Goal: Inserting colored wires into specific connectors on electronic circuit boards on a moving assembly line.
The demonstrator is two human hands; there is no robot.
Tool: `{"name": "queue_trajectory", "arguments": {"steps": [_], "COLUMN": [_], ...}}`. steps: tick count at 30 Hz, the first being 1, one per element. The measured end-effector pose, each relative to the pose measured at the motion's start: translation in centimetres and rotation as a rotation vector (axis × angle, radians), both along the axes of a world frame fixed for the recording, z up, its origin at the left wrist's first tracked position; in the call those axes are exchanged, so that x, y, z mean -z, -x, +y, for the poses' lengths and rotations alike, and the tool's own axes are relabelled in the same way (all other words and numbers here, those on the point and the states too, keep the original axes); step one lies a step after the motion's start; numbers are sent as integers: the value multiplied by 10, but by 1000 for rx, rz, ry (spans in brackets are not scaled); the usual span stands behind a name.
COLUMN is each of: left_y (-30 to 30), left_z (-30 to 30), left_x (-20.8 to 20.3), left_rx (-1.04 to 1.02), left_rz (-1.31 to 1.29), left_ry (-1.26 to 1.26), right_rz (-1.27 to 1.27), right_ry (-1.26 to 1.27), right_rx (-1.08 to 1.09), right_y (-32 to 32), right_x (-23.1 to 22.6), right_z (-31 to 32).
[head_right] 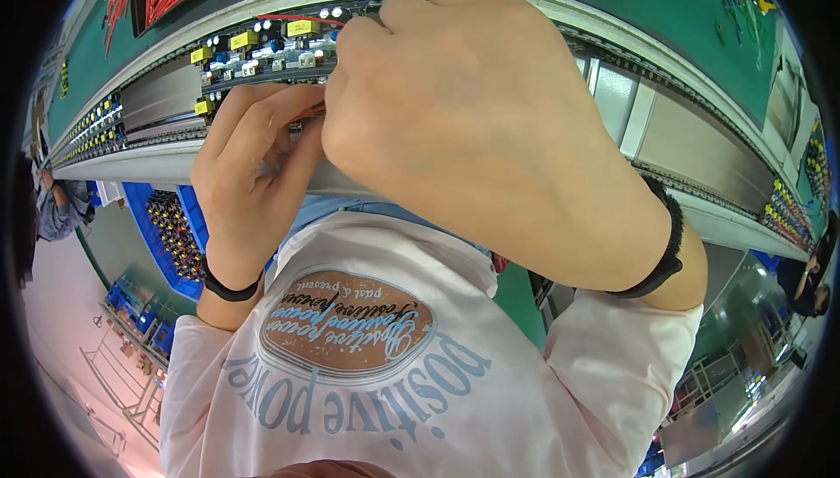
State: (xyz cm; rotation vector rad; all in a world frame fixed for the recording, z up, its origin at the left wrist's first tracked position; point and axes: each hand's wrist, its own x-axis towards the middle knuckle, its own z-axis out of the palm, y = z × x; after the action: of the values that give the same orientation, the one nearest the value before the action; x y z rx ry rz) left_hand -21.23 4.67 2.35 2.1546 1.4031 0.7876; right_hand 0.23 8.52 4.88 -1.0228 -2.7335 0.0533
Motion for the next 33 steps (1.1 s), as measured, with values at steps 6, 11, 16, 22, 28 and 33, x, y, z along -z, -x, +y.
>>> {"name": "queue_trajectory", "arguments": {"steps": [6,11,16,22,28,33], "left_y": [5,7,13,17,23,27], "left_z": [-2,1,1,-2,-4,-7], "left_x": [4,6,10,9,10,8], "left_rx": [4,17,29,-1,-18,-35], "left_rz": [-51,-68,-73,-98,-111,-108], "left_ry": [-15,-28,-82,-45,-70,-50], "right_rz": [-23,-37,11,441,446,475], "right_ry": [22,51,252,524,523,501], "right_rx": [28,81,166,114,112,134], "right_y": [0,0,-8,-4,1,0], "right_x": [1,-1,-12,-7,-1,-2], "right_z": [3,5,3,2,9,8]}}
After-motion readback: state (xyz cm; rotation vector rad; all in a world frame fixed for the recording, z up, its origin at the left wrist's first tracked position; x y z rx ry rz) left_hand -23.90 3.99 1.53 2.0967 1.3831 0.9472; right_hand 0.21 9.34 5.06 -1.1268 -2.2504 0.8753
